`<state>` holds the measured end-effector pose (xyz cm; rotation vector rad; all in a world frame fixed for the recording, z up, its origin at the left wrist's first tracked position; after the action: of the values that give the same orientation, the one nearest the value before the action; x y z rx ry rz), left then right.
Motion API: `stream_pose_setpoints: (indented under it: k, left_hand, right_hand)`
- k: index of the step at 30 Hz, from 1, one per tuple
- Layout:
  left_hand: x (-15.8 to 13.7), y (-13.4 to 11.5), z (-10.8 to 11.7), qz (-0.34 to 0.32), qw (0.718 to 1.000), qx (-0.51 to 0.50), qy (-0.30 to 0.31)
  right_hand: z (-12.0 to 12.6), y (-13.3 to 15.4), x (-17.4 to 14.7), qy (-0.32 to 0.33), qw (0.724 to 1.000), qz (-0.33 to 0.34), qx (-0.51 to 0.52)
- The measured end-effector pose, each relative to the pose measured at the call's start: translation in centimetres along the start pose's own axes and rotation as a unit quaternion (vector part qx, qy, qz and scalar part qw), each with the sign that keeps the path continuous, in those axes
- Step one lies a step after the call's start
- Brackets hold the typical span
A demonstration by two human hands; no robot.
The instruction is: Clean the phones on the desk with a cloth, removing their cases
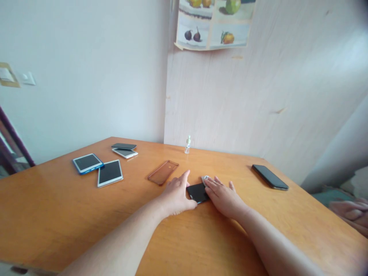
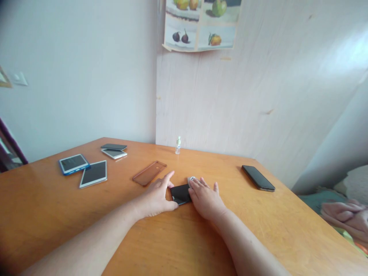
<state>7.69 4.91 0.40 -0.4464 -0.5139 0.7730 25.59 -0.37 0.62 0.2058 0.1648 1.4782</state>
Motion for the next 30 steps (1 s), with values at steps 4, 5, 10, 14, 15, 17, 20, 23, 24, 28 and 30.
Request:
stream_pose_setpoints:
  k: [4, 5, 10, 14, 15, 17, 20, 23, 24, 28, 30]
  left_hand:
    - [0.1, -0.1, 0.1, -0.001, 1.000, -0.005, 0.000]
    - [0.1, -0.2, 0.2, -0.002, 1.000, -0.005, -0.001]
    - [0.0, -0.6, 0.5, -0.002, 1.000, -0.001, 0.003]
    - [0.0, -0.9, 0.7, -0.006, 1.000, 0.005, 0.010]
    - [0.0, -0.9, 0.7, -0.007, 1.000, 0.005, 0.008]
    - [0.0, -0.8, 0.6, -0.009, 1.000, 0.005, 0.003]
    - [0.1, -0.7, 0.5, -0.017, 1.000, 0.012, 0.003]
    - [0.2, -0.7, 0.4, -0.026, 0.999, 0.020, 0.001]
    - [0.2, -0.7, 0.4, -0.027, 0.999, 0.021, 0.000]
    - [0.2, -0.8, 0.5, -0.029, 0.999, 0.025, 0.002]
    - [0.1, -0.9, 0.5, -0.030, 0.999, 0.030, 0.006]
  right_hand:
    - [1.2, -4.5, 1.0, -0.061, 0.996, -0.055, 0.038]
    - [1.7, -5.1, 0.9, -0.084, 0.992, -0.065, 0.066]
    - [3.0, -5.7, 0.3, -0.170, 0.931, -0.113, 0.303]
    - [2.2, -5.7, 0.6, -0.162, 0.923, -0.134, 0.321]
    - [2.1, -5.9, 0.7, -0.175, 0.933, -0.138, 0.283]
    - [2.2, -6.3, 0.8, -0.203, 0.947, -0.147, 0.202]
    - [2.2, -5.9, 0.7, -0.183, 0.965, -0.141, 0.122]
    - [1.8, -2.8, -0.3, -0.116, 0.988, -0.042, 0.090]
    - [1.6, -1.4, -0.9, -0.094, 0.992, 0.012, 0.084]
    - [0.7, 3.3, -3.3, 0.005, 0.980, 0.189, 0.064]
    - [0.5, 3.4, -3.3, 0.021, 0.979, 0.197, 0.057]
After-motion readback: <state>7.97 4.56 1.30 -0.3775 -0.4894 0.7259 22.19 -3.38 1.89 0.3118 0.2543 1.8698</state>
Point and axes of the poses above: each hand's wrist, its own x-axis towards the middle knuckle, its own z-axis out of the back of the hand, y = z × x, the point moved 4 cm from there along x, towards the middle knuckle, and after that the axes turned 5 degrees about -z, right-handed, at the moved point
